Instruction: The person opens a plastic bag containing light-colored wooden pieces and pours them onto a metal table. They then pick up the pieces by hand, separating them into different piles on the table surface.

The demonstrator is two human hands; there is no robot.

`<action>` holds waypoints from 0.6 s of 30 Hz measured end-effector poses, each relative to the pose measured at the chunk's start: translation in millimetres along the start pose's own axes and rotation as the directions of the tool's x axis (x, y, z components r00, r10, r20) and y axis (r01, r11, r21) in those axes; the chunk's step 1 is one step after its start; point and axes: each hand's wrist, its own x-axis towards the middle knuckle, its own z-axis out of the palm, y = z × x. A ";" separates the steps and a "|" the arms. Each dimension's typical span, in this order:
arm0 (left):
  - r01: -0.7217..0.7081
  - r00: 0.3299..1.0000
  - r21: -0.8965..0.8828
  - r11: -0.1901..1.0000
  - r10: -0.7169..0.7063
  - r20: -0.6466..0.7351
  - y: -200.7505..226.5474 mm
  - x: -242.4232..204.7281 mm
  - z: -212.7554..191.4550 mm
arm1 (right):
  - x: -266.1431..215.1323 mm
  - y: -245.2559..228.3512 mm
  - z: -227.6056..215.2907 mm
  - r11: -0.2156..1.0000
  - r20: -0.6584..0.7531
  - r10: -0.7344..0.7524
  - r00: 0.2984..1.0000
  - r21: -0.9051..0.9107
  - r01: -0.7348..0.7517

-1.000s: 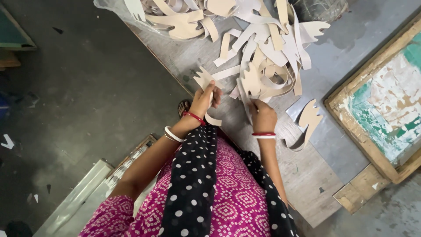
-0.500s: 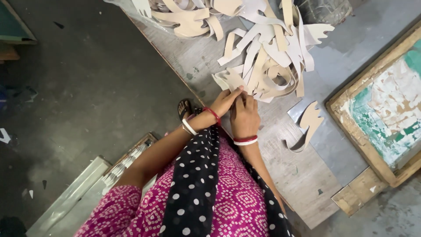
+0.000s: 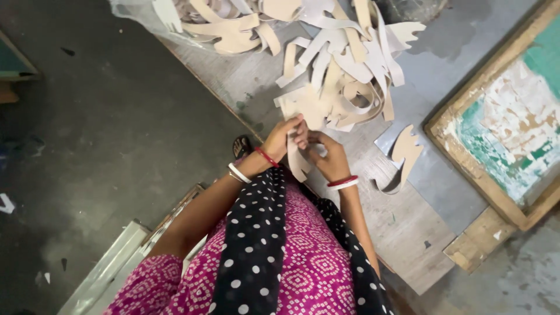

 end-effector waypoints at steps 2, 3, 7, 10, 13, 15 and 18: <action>0.015 1.000 -0.016 1.000 -0.016 -0.017 9.4 -5.1 8.8 | -4.7 6.5 6.3 0.996 0.023 0.079 0.997 -0.041 -0.078; 0.027 1.000 -0.017 0.999 -0.027 -0.006 12.8 -8.3 15.6 | -10.4 15.5 9.3 0.995 0.013 0.090 0.996 -0.046 -0.089; -0.015 0.999 0.021 1.000 0.015 -0.032 23.2 -12.7 32.3 | -36.4 28.9 3.2 0.812 -0.058 0.415 0.908 0.474 -0.340; -0.119 0.989 -0.030 0.992 0.116 -0.092 48.4 -8.4 38.6 | -75.5 44.6 -38.9 0.654 -0.254 0.703 0.664 0.598 -0.463; -0.185 0.960 0.167 0.968 0.215 -0.178 75.1 -2.9 52.8 | -113.3 41.3 -85.8 0.839 -0.758 0.428 0.492 0.130 -0.529; -0.163 0.935 0.360 0.919 0.261 -0.240 77.6 10.1 66.2 | -122.2 36.4 -105.7 0.751 -0.882 0.050 0.468 -0.276 -0.599; -0.115 0.985 0.640 0.760 0.172 -0.027 48.9 38.3 91.4 | -125.4 62.1 -105.2 0.375 -0.796 0.302 0.525 -0.407 -0.833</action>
